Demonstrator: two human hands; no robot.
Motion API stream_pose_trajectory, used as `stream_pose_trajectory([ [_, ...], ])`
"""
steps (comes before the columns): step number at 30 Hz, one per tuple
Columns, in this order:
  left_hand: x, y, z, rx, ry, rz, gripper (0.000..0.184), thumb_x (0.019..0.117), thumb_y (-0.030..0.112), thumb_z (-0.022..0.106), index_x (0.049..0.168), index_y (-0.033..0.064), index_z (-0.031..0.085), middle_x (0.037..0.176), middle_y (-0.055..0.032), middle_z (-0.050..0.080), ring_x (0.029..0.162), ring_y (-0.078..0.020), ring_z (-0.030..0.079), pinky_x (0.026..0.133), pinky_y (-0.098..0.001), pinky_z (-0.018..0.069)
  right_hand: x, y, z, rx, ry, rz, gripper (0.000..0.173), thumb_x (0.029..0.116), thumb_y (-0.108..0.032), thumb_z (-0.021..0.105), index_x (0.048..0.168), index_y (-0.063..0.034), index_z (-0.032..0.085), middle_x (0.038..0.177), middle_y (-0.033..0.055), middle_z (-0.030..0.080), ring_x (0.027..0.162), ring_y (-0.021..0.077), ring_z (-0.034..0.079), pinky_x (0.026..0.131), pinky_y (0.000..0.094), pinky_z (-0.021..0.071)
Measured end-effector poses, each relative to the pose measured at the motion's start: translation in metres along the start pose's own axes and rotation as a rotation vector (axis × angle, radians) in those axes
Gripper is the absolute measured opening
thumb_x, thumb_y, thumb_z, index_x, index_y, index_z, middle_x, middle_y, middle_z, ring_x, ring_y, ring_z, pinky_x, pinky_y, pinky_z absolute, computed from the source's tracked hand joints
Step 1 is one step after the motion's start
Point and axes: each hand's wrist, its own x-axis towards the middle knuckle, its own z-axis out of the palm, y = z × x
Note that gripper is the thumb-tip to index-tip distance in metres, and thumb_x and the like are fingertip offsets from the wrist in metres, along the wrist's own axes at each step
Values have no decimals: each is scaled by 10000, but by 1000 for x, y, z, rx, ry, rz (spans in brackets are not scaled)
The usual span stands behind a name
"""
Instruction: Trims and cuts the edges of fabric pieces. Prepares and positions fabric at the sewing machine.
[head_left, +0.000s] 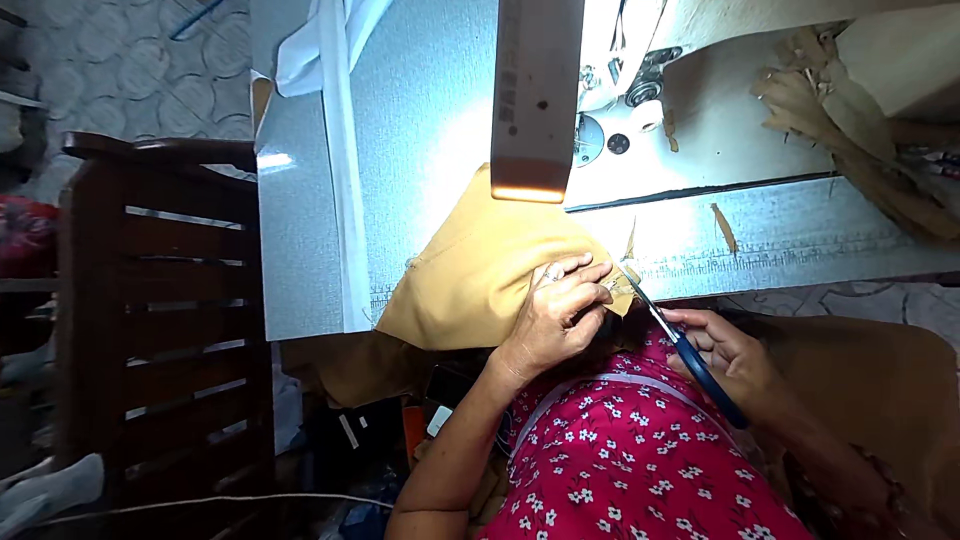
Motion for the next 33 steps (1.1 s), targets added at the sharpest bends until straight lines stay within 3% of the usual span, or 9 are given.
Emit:
stream_pose_trajectory([
  [4,1,1,0,18,-2,3,151,889,93,631,882,63,779,1155,-125,762,1267,-288,626,1078,-454,407,-5,1,-2,-31,14,-11,501,879,-295,729,1303,-63,599,825,-139,663,691,-79,607,636,91,511],
  [8,1,2,-1,25,-8,1,150,889,94,631,886,67,778,1167,-122,759,1271,-286,622,1084,-452,403,-5,4,0,-20,27,-38,493,883,-267,732,1304,-45,605,838,-132,677,697,-82,608,652,91,512],
  [16,2,1,-2,21,-23,-14,160,895,104,624,878,64,778,1178,-117,756,1289,-282,610,1098,-456,393,-3,0,1,13,-8,3,515,876,-238,734,1328,-44,584,802,-147,646,629,-85,580,570,90,493],
  [18,2,1,-2,25,-35,-16,160,896,112,623,870,71,775,1188,-116,753,1300,-282,601,1097,-460,389,-2,3,-1,26,-55,17,584,872,-314,737,1352,-39,551,810,-155,624,653,-92,579,594,88,499],
  [20,2,2,-2,21,-41,-12,163,898,114,621,860,74,774,1191,-116,752,1302,-282,600,1102,-460,386,-2,6,-1,9,-112,32,729,903,-513,672,1393,-3,494,880,-142,591,740,-107,550,681,90,477],
  [22,1,2,-1,16,-47,-6,164,899,110,618,849,72,770,1194,-119,751,1302,-283,601,1107,-460,385,0,6,2,16,-114,54,793,899,-582,628,1393,20,472,888,-140,567,745,-111,526,681,86,455],
  [27,0,1,1,3,-35,2,164,899,99,620,849,67,773,1180,-118,756,1294,-278,607,1106,-452,387,3,0,6,-9,-36,59,608,903,-419,668,1340,-14,551,889,-135,627,729,-100,566,662,88,482],
  [33,0,0,2,-14,-20,2,161,898,101,622,860,70,775,1162,-115,762,1283,-274,614,1097,-451,392,0,-4,8,-66,38,54,541,884,-334,699,1302,-6,597,914,-100,687,762,-84,620,696,97,518],
])
